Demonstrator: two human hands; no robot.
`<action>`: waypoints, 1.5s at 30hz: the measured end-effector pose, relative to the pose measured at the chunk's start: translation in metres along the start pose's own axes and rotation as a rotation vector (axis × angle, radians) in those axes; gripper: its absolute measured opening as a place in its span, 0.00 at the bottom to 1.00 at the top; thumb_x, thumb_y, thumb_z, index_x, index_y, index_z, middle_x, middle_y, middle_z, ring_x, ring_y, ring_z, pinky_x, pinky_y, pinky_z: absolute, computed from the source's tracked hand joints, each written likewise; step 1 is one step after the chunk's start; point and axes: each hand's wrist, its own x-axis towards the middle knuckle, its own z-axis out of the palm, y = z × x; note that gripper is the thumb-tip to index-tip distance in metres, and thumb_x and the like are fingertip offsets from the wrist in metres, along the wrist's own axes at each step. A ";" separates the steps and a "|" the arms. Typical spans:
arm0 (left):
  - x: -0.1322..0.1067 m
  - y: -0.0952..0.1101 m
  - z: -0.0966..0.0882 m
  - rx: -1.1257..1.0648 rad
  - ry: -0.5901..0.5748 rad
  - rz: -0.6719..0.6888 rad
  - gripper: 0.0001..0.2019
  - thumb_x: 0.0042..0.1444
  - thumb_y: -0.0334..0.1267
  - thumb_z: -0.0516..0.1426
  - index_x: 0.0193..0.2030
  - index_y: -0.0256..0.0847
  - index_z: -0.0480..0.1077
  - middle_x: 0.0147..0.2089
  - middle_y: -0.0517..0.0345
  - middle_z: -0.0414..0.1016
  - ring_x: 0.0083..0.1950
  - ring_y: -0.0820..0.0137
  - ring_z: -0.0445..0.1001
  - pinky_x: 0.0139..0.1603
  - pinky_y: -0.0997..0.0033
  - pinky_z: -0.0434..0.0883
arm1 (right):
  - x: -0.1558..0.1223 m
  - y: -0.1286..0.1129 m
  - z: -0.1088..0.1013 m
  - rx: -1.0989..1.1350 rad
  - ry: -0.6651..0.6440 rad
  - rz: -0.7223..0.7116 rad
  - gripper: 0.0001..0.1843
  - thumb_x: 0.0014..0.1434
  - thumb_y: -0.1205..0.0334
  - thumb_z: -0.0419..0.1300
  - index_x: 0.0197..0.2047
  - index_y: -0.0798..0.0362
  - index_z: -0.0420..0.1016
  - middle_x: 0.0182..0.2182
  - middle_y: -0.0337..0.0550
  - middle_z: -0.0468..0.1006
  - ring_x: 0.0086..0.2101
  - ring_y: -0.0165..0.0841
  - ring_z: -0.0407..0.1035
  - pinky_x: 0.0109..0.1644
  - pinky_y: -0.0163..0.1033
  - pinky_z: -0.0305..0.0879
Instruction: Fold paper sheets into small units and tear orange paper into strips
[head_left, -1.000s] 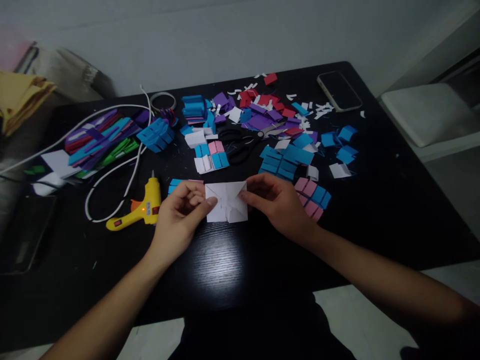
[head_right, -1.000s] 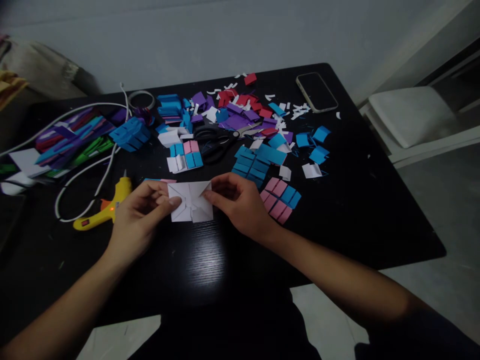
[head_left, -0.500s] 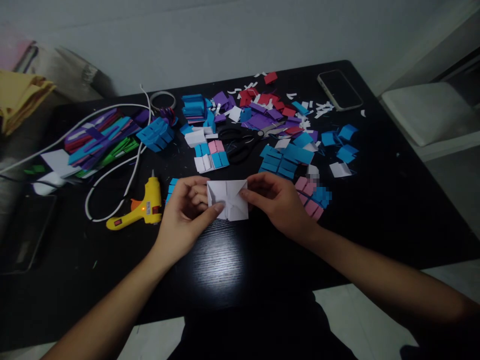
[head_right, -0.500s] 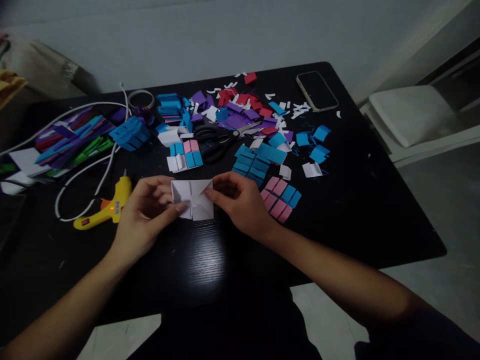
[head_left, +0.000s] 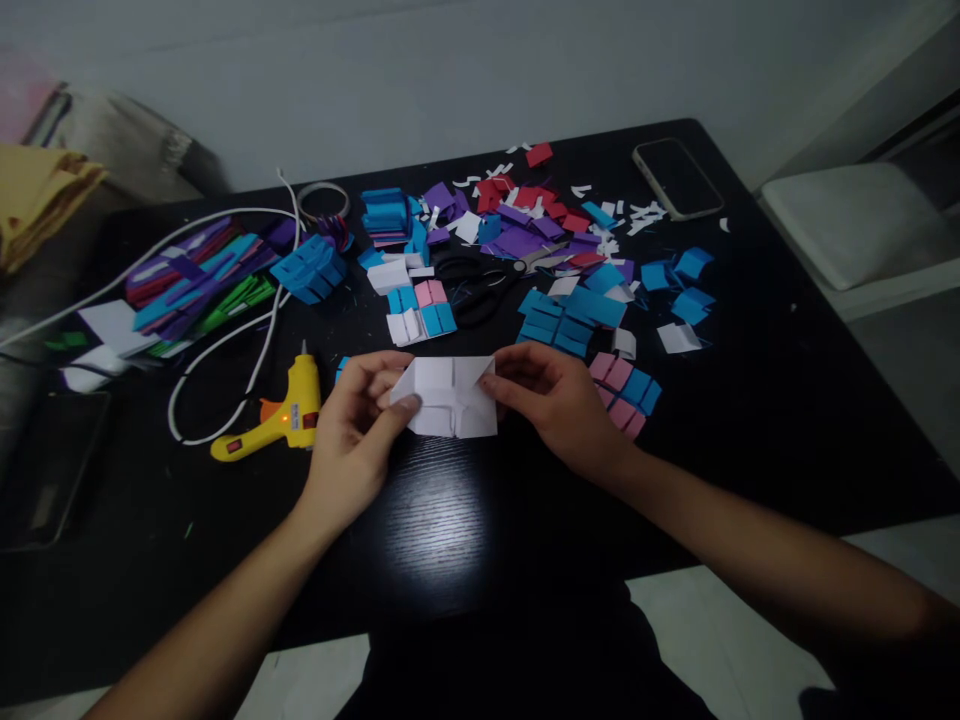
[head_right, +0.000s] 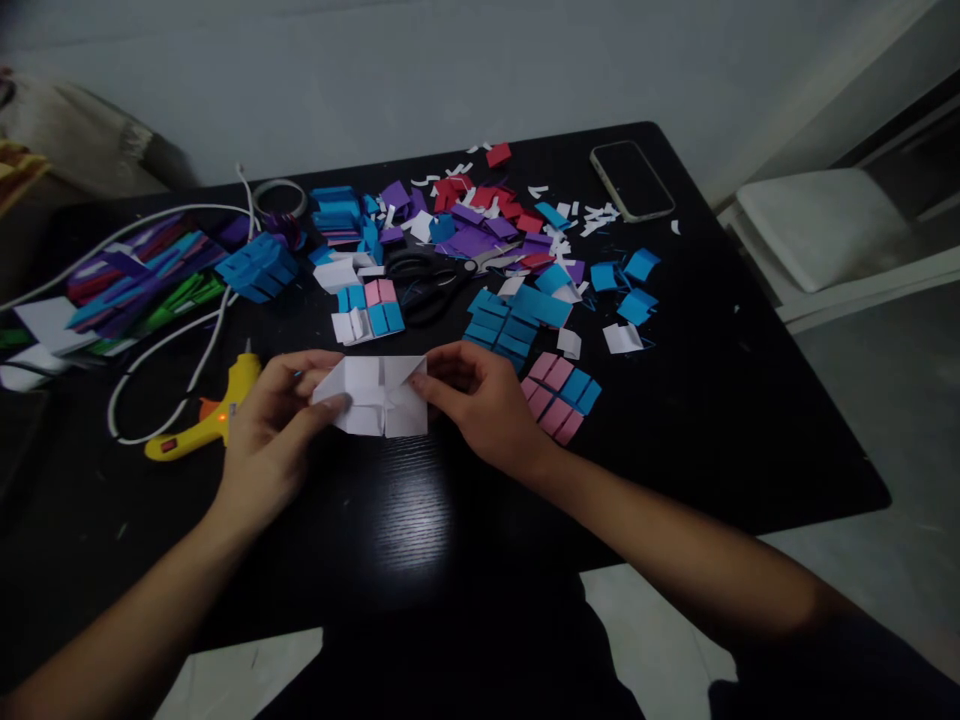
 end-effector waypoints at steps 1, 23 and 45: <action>0.000 0.000 0.000 0.007 0.004 0.001 0.15 0.57 0.37 0.67 0.50 0.42 0.74 0.35 0.59 0.76 0.36 0.69 0.73 0.36 0.70 0.71 | 0.000 0.000 0.000 0.000 -0.001 -0.001 0.20 0.48 0.51 0.79 0.39 0.49 0.79 0.36 0.41 0.83 0.39 0.37 0.79 0.39 0.42 0.80; 0.000 0.001 0.002 0.089 0.079 0.000 0.14 0.60 0.42 0.68 0.50 0.43 0.80 0.35 0.59 0.78 0.34 0.70 0.73 0.34 0.72 0.70 | -0.001 -0.002 0.000 -0.011 -0.012 -0.009 0.19 0.50 0.52 0.79 0.39 0.50 0.79 0.35 0.40 0.82 0.38 0.36 0.79 0.37 0.40 0.80; 0.002 -0.007 -0.005 -0.156 0.025 -0.179 0.10 0.65 0.45 0.65 0.49 0.46 0.78 0.40 0.58 0.78 0.38 0.70 0.72 0.38 0.73 0.68 | 0.002 0.002 -0.001 0.213 -0.142 0.138 0.19 0.52 0.55 0.78 0.42 0.51 0.78 0.37 0.38 0.78 0.32 0.29 0.73 0.27 0.32 0.76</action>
